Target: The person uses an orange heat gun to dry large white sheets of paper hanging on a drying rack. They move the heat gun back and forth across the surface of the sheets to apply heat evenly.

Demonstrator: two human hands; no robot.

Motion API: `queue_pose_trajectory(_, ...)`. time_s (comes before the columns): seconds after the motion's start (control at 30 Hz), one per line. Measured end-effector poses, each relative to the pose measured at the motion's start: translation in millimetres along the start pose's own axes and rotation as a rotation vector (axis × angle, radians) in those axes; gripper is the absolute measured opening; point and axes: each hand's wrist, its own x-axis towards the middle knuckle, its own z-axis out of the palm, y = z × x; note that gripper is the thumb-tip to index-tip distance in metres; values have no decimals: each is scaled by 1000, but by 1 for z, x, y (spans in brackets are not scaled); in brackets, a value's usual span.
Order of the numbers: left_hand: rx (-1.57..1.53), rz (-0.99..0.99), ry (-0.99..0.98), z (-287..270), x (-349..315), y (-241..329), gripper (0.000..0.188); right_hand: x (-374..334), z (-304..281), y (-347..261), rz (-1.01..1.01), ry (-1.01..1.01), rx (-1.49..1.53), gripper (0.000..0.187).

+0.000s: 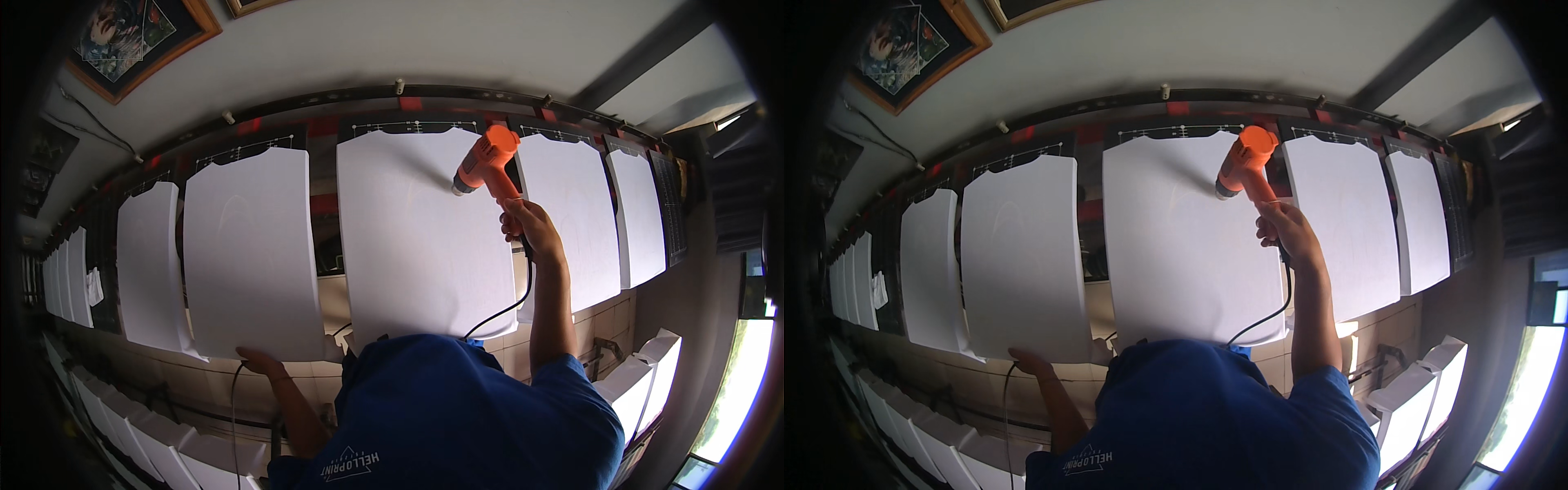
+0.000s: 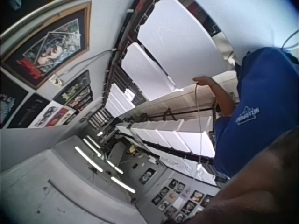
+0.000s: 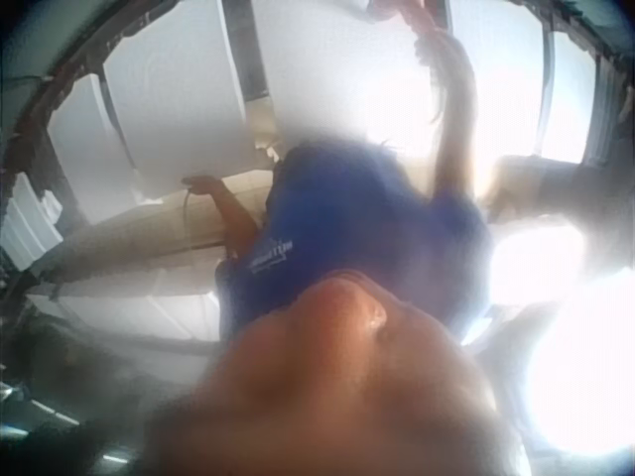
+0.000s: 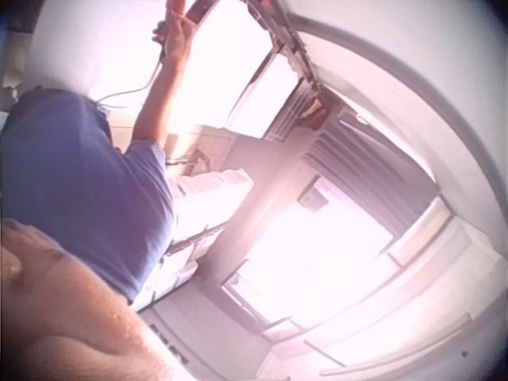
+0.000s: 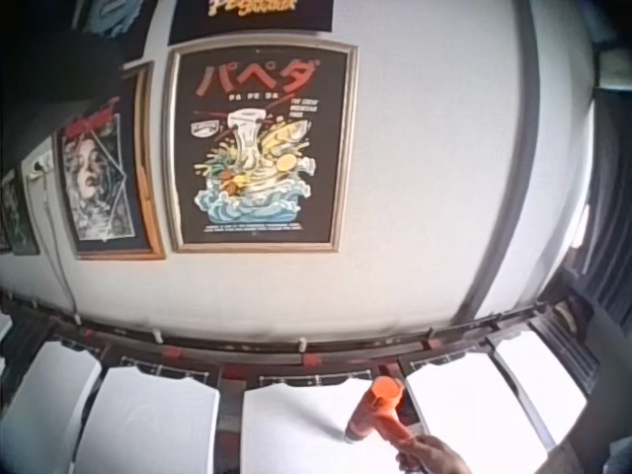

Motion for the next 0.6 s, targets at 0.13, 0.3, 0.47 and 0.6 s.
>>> queue_pose_trajectory(0.13,-6,12,-25,-6,11,-10,77,-5,-4,3,24,8,-48,31)
queue_pose_trajectory(0.3,27,29,-18,-2,8,-7,77,-7,-8,14,-36,85,-56,30)
queue_pose_trajectory(0.47,44,22,11,-3,10,-4,77,-22,-19,9,58,-39,47,31)
queue_pose_trajectory(0.6,26,21,6,-4,15,-8,76,-27,-11,19,-11,44,-70,34)
